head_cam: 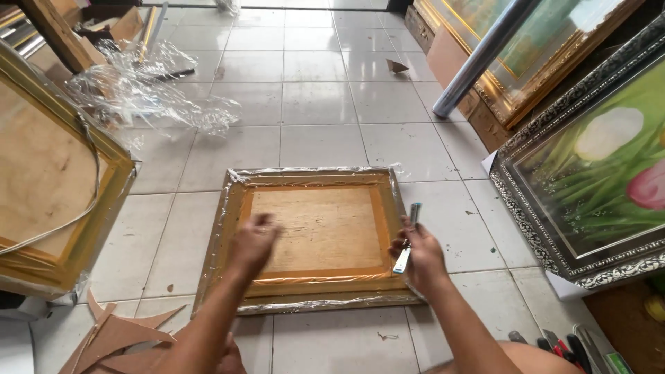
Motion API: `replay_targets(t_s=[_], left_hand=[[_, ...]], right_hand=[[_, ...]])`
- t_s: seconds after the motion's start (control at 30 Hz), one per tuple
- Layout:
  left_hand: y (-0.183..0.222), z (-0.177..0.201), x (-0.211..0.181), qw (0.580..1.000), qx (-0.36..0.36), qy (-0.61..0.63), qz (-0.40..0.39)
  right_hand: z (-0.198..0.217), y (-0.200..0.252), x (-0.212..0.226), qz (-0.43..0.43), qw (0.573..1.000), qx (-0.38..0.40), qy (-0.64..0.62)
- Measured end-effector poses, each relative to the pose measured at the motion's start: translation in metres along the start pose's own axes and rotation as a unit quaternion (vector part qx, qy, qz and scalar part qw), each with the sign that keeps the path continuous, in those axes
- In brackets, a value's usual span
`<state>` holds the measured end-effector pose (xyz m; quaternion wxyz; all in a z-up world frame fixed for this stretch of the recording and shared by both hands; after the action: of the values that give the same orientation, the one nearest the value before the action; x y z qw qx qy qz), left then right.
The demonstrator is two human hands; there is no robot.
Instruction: Removing protective plastic wrap from a picture frame using a utility knife.
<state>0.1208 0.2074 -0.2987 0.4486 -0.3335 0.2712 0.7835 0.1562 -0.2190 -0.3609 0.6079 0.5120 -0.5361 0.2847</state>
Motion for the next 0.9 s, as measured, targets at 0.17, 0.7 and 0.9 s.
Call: replay_targets(t_s=[0.17,0.7,0.9], left_hand=[[0.078,-0.124,-0.032,0.925,0.306,0.225,0.01],[0.084,-0.11,-0.07,0.946,0.172,0.079,-0.263],[0.085,-0.125,-0.072,0.946,0.189,0.056,-0.258]], right_hand=[[-0.088,0.085,-0.012,-0.095,0.961,0.259,0.032],[-0.089,0.102,0.055,0.263,0.922,0.166,0.233],[-0.095,0.101,0.059,0.254,0.913,0.156,0.28]])
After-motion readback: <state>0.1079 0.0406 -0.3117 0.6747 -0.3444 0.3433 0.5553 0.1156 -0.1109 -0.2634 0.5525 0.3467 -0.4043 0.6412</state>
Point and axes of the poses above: each hand's wrist, its own y-axis away from the middle knuckle, its own z-axis out of the back of the hand, x = y × z, the point moved 10 cm from there along -y, towards the middle knuckle, and after that the axes turned 4 degrees about y, right-handed, at the moved point
